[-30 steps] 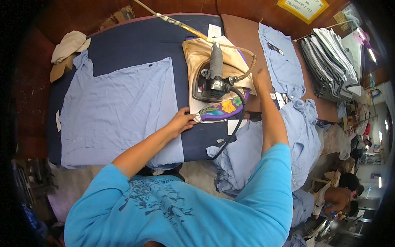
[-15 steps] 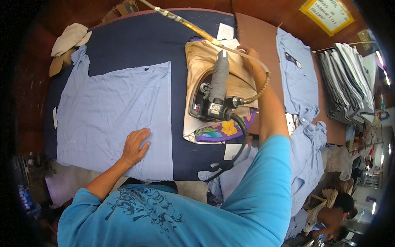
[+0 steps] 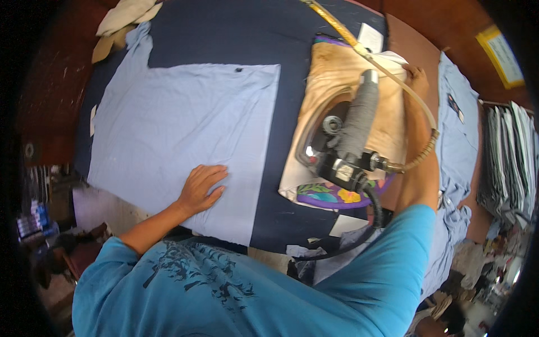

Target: The person irons a light-blue button-down shirt on a padded work surface, smoothing the fabric by hand and using a steam iron to press the collar, yoke, and front panels.

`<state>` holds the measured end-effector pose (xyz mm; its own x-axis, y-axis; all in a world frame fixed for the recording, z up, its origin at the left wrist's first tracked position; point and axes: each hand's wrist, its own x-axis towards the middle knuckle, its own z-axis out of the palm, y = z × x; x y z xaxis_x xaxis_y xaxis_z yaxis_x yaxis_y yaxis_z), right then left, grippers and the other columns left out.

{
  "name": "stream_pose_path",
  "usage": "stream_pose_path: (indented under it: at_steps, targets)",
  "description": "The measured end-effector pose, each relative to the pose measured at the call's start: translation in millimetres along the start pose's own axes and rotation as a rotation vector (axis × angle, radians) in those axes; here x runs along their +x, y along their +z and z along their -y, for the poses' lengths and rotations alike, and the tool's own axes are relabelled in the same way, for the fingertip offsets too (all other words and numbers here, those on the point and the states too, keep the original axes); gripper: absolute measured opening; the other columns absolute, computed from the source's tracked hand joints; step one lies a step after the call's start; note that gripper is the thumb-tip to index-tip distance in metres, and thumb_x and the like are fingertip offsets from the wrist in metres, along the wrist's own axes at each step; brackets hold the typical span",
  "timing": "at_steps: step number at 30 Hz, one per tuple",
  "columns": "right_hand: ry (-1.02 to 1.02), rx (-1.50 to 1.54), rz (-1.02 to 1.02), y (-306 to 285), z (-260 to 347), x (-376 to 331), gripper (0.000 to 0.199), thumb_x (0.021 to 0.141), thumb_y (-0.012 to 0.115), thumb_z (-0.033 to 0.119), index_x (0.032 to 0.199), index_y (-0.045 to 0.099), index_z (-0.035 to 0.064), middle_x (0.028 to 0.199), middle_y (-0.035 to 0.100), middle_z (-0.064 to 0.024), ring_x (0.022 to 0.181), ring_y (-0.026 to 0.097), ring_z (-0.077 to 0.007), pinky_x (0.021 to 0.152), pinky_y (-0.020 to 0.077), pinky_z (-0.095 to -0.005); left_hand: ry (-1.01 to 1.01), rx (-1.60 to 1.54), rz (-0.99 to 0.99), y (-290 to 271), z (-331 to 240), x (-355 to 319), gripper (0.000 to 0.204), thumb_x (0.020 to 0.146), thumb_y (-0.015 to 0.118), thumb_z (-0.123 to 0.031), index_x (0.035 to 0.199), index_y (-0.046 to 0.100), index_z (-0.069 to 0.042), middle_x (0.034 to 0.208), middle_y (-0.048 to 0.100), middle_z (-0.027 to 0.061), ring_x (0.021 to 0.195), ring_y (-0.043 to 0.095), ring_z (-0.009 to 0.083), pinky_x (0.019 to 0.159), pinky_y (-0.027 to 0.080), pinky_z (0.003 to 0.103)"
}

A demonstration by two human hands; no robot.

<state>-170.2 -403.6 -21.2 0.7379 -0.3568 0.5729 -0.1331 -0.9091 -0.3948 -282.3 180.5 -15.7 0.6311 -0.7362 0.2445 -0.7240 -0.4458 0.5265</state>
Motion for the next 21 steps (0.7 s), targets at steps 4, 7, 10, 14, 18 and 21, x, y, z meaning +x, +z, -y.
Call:
stream_pose_path:
  at_steps: [4,7,10,14,18,21]
  targets:
    - [0.111,0.390,0.412,-24.9,-25.0,-12.6,0.036,0.091,0.053,0.017,0.126,0.055,0.0104,0.118,0.059,-0.0122,0.099,0.058,-0.0210,0.087,0.0439,-0.0304,0.008,-0.002,-0.021,0.3,1.2,-4.3,0.035,0.076,0.066,-0.010,0.110,0.059,-0.006,0.115,0.058,0.0079,0.098,0.056,0.0221,0.083,0.041,0.033]
    - [0.174,0.178,0.214,-100.5,-62.2,-4.6,0.040,0.092,0.052,0.015,0.130,0.049,0.0045,0.124,0.055,-0.0123,0.111,0.052,-0.0196,0.094,0.0388,-0.0285,0.039,-0.062,-0.032,2.5,5.8,-2.1,0.034,0.077,0.066,-0.012,0.110,0.059,-0.006,0.116,0.058,0.0082,0.100,0.056,0.0227,0.086,0.040,0.035]
    - [0.144,0.344,-0.097,-145.4,-2.4,13.6,0.037,0.092,0.052,0.015,0.125,0.051,-0.0010,0.122,0.056,-0.0111,0.114,0.051,-0.0171,0.096,0.0383,-0.0273,0.016,-0.086,-0.046,6.8,7.3,-9.1,0.036,0.077,0.065,-0.016,0.111,0.058,-0.007,0.119,0.057,0.0085,0.103,0.055,0.0229,0.089,0.038,0.037]
    - [-0.133,0.469,-0.081,-188.5,202.6,15.9,0.029,0.092,0.055,0.016,0.116,0.058,0.0007,0.116,0.060,-0.0068,0.108,0.053,-0.0146,0.091,0.0415,-0.0270,-0.040,-0.014,-0.154,-1.8,5.6,-12.9,0.040,0.078,0.065,-0.020,0.114,0.057,-0.007,0.122,0.054,0.0107,0.110,0.051,0.0257,0.094,0.032,0.040]
    - [-0.317,0.333,0.490,-152.6,314.3,-46.4,0.031,0.082,0.061,0.004,0.113,0.060,0.0067,0.106,0.063,-0.0088,0.090,0.058,-0.0154,0.077,0.0477,-0.0281,-0.345,0.105,-0.150,-11.0,2.9,-47.7,0.053,0.080,0.063,-0.029,0.127,0.048,-0.008,0.126,0.050,0.0106,0.113,0.047,0.0252,0.096,0.026,0.044]
    - [-0.327,0.226,1.081,-109.9,404.2,-97.0,0.029,0.084,0.060,0.009,0.113,0.059,0.0060,0.107,0.063,-0.0124,0.089,0.061,-0.0220,0.076,0.0495,-0.0327,-0.265,-0.063,0.080,-17.3,-20.8,-64.0,0.063,0.078,0.065,-0.031,0.132,0.044,-0.009,0.107,0.061,0.0086,0.096,0.056,0.0254,0.091,0.032,0.042]
